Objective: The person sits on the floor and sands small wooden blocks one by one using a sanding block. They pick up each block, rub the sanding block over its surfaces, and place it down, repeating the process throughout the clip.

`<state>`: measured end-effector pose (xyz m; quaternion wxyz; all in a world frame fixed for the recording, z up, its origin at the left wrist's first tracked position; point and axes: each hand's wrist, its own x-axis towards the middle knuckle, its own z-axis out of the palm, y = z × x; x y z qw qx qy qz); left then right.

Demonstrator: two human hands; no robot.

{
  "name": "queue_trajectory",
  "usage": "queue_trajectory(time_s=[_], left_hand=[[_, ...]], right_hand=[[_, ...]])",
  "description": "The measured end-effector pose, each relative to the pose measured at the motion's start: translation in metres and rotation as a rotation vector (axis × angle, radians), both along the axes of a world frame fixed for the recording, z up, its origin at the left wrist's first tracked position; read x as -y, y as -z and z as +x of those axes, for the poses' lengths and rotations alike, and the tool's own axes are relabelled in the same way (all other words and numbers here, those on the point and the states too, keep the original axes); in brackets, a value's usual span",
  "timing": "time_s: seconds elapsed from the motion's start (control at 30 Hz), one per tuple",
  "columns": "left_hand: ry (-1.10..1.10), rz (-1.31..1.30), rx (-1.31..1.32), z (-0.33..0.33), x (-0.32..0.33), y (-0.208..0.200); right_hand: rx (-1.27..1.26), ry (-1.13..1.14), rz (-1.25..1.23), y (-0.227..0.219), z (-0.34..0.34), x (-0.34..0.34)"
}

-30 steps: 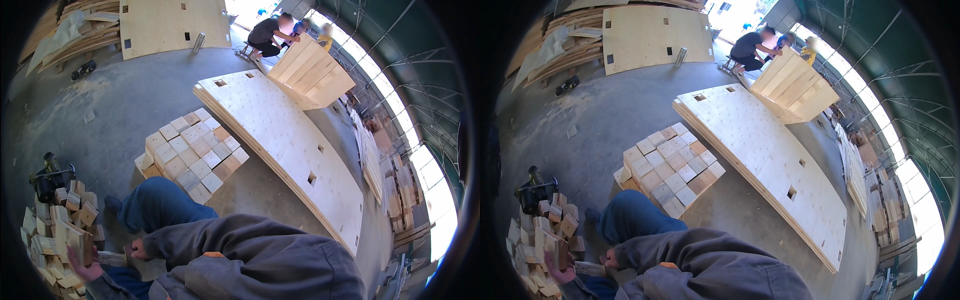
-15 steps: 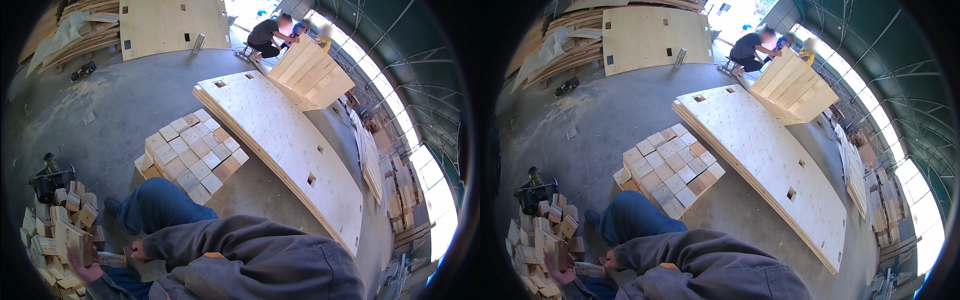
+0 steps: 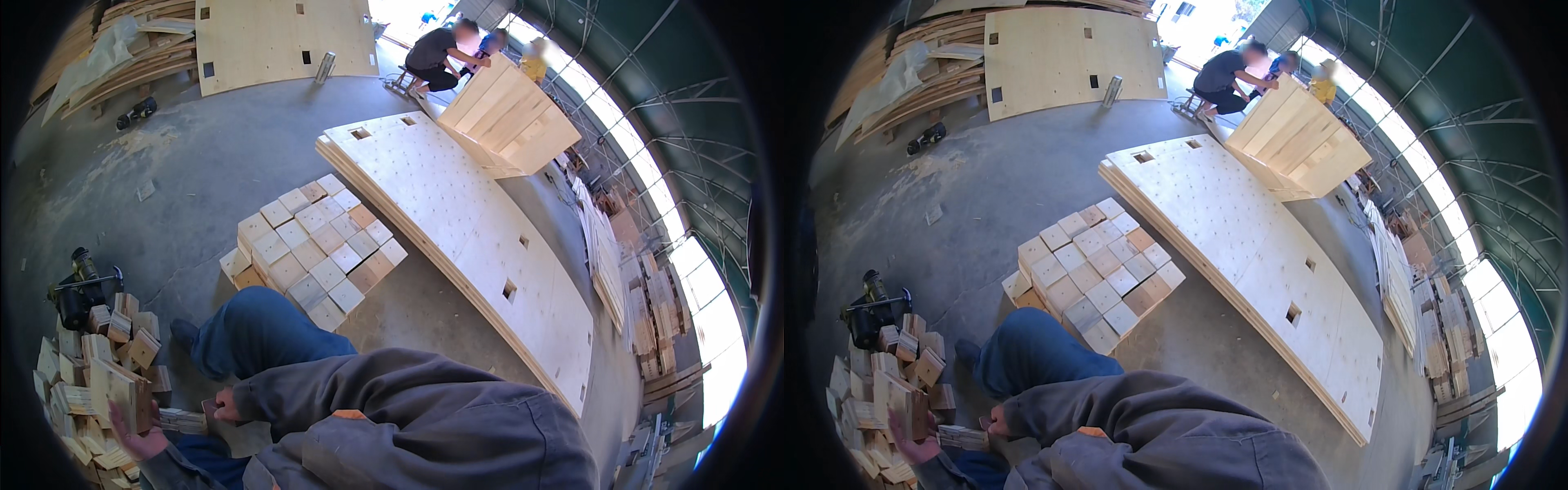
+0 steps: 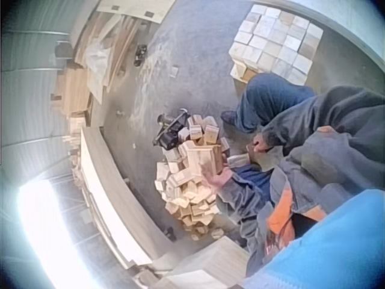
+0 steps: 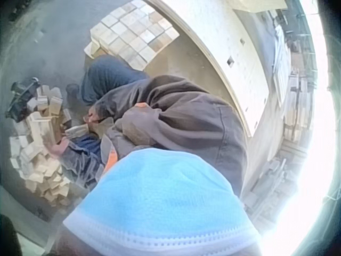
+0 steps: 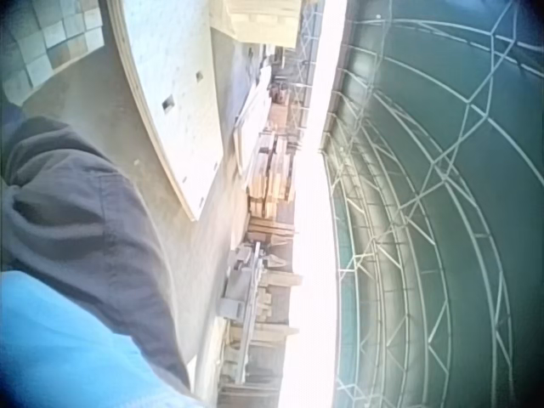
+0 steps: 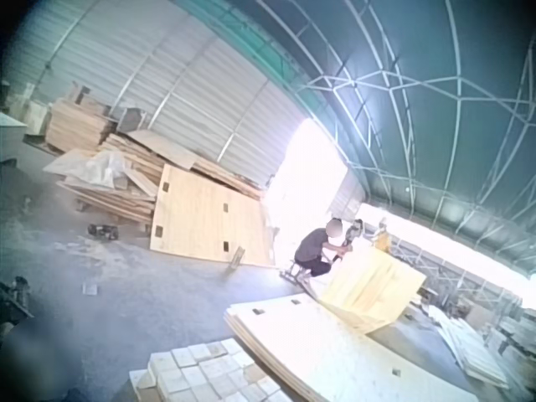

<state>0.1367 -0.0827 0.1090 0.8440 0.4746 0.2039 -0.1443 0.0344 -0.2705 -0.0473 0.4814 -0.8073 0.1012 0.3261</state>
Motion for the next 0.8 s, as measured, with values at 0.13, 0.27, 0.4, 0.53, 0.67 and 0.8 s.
queue_trajectory(time_s=[0.13, 0.27, 0.4, 0.53, 0.67, 0.8], left_hand=[[0.041, -0.030, 0.024, 0.002, -0.011, -0.003], [0.056, -0.057, 0.019, 0.003, -0.008, 0.005], [0.008, -0.018, 0.018, 0.001, -0.006, 0.001], [0.019, -0.025, 0.003, 0.005, -0.012, 0.008], [0.034, -0.037, 0.005, 0.004, -0.011, 0.007], [0.023, -0.031, 0.001, 0.003, -0.010, 0.004]], right_hand=[[0.014, -0.011, 0.024, 0.000, 0.004, -0.006], [0.018, 0.011, 0.005, 0.005, 0.000, -0.002], [0.033, 0.001, -0.013, 0.002, 0.000, -0.002], [0.025, 0.009, 0.006, 0.003, 0.000, -0.002], [0.029, 0.010, -0.018, 0.005, 0.000, -0.003], [0.019, 0.037, 0.009, -0.001, -0.001, -0.003]])
